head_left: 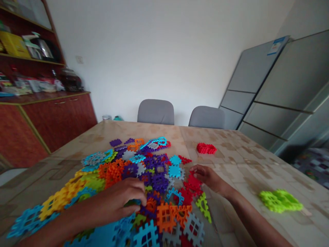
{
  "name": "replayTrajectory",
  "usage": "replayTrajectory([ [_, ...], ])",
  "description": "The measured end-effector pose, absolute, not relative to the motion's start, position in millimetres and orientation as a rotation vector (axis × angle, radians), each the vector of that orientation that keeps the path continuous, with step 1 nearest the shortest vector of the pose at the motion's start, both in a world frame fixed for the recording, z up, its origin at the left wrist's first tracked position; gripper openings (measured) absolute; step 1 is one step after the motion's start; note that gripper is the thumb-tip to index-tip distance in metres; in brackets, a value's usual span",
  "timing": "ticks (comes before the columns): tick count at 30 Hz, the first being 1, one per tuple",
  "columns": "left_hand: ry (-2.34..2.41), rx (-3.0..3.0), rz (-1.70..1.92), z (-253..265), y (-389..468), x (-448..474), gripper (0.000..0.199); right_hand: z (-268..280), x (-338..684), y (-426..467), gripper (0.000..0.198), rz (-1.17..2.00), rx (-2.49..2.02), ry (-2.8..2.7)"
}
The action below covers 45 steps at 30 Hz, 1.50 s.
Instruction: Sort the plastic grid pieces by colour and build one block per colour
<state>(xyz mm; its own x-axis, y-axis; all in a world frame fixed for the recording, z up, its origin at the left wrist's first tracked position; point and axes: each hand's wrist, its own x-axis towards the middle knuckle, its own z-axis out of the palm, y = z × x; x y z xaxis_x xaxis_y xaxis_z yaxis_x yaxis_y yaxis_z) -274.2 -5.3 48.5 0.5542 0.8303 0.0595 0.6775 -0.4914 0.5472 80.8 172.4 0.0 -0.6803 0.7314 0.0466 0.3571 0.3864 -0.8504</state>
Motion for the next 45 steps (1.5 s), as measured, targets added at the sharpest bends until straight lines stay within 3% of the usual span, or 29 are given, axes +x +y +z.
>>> replayTrajectory([
  [6, 1.294, 2.343, 0.441, 52.3, -2.9, -273.6, 0.021, 5.6, 80.4, 170.3, 0.058, 1.304, -0.885, -2.198],
  [12, 1.280, 2.361, 0.507, 43.9, -4.3, -269.1, 0.028, 13.0, 76.3, 158.7, 0.046, 1.265, -0.849, -2.305],
  [19, 1.182, 2.319, 0.421, 51.6, -12.8, -261.2, 0.029, 18.3, 78.6, 160.4, 0.029, 0.929, -0.963, -2.373],
  [26, 1.286, 2.292, 0.480, 53.0, -10.5, -262.1, 0.029, 39.8, 83.0, 138.9, 0.046, 0.858, -0.851, -2.663],
  [34, 1.227, 2.322, 0.456, 59.6, -4.5, -268.0, 0.029, 25.9, 68.4, 138.4, 0.041, 0.833, -0.784, -2.642],
  [41, 1.588, 2.312, 0.647, 97.2, 2.1, -326.4, 0.028, 43.1, 55.1, 126.8, 0.024, 0.725, -0.737, -2.605],
  [43, 1.586, 2.290, 0.590, 96.3, -5.5, -334.8, 0.029, 53.3, 50.3, 111.4, 0.026, 0.734, -0.696, -2.650],
  [45, 1.557, 2.283, 0.489, 89.1, -16.8, -335.2, 0.037, 62.2, 44.7, 91.3, 0.042, 0.788, -0.652, -2.722],
])
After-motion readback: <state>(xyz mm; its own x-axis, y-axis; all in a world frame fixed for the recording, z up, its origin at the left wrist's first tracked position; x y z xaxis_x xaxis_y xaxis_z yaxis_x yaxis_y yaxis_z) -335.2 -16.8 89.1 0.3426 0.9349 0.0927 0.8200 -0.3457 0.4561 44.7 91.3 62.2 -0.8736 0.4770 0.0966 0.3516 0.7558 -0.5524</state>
